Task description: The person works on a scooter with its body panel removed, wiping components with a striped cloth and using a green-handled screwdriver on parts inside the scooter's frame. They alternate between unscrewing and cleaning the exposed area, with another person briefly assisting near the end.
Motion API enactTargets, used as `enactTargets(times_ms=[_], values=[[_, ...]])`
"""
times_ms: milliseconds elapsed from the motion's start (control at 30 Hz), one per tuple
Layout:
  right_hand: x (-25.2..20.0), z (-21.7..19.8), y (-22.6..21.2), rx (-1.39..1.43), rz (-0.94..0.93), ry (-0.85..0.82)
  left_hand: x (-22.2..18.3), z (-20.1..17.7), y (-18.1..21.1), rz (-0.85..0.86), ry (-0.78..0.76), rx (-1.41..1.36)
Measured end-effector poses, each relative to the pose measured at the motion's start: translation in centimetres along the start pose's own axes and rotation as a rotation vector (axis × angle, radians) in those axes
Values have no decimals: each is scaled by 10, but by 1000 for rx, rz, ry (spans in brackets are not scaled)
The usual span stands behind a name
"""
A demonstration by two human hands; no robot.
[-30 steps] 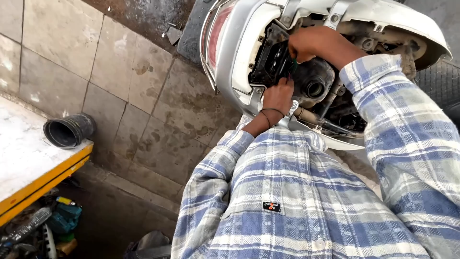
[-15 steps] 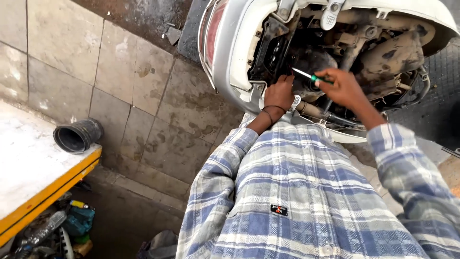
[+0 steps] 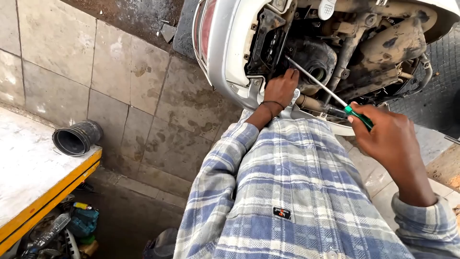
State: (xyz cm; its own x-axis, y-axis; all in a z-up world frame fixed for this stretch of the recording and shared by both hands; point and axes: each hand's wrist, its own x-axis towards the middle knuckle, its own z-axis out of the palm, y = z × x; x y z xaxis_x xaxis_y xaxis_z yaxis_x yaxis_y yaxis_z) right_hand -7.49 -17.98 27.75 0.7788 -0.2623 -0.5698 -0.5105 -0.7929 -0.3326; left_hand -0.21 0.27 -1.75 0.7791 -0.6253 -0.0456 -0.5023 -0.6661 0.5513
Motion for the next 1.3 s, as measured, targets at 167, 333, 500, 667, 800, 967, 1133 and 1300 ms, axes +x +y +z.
enactTargets(times_ms=[167, 333, 500, 667, 800, 967, 1133, 1300], values=[[8, -16, -21, -131, -211, 74, 16, 21, 9, 24, 27, -17], [31, -20, -19, -256, -239, 26, 21, 31, 7, 60, 67, -20], [40, -20, -27, -238, -297, -16, 16, 38, 8, 37, 8, 7], [76, -17, -55, -506, -319, -159, 14, 22, 15, 58, 20, -15], [128, 8, -68, -710, -461, -250, 10, 5, 11, 76, 50, 79], [193, 33, -76, -673, -465, -299, -1, -46, 13, 82, 92, 224], [250, 107, -27, -462, -412, -312, 4, -61, -8, 22, 125, 285], [258, 138, -7, -214, -311, -286, 29, -76, -18, 144, 210, 287]])
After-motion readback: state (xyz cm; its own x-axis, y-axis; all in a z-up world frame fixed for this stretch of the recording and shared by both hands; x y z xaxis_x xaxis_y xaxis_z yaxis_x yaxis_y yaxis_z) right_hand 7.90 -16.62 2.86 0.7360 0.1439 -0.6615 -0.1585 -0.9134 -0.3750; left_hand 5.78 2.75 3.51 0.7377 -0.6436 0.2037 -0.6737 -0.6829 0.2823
